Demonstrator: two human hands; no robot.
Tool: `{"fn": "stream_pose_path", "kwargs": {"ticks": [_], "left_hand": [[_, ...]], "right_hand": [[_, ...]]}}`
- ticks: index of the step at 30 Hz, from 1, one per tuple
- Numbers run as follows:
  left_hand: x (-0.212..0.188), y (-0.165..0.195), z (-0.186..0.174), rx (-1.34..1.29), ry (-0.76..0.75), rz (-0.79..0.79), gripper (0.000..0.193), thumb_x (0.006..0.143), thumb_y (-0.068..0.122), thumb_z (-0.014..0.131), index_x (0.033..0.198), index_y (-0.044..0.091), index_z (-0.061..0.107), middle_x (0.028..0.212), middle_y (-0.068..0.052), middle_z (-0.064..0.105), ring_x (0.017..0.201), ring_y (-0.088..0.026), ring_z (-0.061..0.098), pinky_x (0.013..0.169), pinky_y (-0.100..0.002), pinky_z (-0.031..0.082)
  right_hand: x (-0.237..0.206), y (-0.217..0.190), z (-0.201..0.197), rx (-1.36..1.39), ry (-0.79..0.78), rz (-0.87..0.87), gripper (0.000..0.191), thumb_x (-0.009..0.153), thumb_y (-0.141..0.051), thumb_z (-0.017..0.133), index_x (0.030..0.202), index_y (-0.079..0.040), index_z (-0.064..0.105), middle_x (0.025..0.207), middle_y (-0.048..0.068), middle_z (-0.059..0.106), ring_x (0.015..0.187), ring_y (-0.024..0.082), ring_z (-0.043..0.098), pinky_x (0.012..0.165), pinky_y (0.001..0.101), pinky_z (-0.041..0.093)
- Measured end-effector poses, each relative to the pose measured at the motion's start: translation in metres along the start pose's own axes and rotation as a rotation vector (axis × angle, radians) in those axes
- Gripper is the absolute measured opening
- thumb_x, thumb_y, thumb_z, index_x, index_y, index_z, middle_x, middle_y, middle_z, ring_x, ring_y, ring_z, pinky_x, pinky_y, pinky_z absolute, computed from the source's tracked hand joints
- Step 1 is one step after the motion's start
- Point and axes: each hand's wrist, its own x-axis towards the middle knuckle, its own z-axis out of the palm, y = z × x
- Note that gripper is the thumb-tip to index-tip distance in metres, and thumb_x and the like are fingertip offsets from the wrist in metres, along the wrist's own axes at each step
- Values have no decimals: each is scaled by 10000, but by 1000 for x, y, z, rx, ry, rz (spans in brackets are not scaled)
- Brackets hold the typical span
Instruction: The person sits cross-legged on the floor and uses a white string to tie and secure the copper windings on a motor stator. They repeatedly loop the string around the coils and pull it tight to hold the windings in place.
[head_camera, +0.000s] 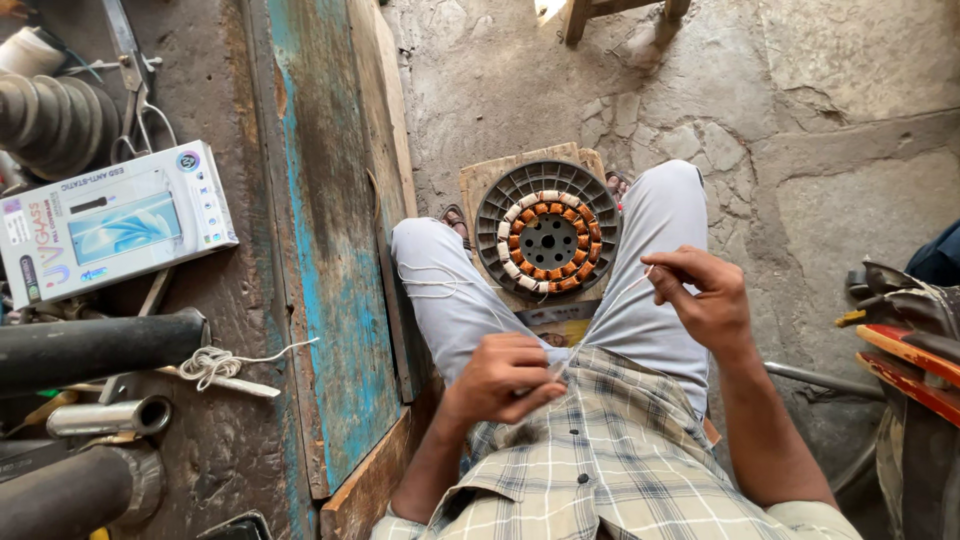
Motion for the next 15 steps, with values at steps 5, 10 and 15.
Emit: {"fn": "stream_pose_path", "kwargs": {"ticks": [5,10,15], "left_hand": [[12,5,28,241,24,-40,426,861,486,728,1053,105,739,1051,-72,675,1016,-251,649,850,-385,563],[6,-9,22,315,349,-22,378,953,443,707,1175,137,692,1186,-68,675,1149,-252,643,975,-397,591],[4,-18,17,62,596,-93,355,1026,394,674,1211,92,692,1098,-81,691,1015,-204,704,846,-345,626]], "right_hand": [[13,-12,-10,167,-156,-179,263,973,-52,687,1214,55,695,1093,161,741,974,210,736,832,321,610],[15,-34,-8,682,-130,-399,372,1015,-316,590,1170,7,689,1080,119,735,1012,213,739,896,369,635],[5,-44,15,297,-121,-462,181,949,-61,760,1105,-16,680,1002,111,734,896,186,757,745,335,660]]}}
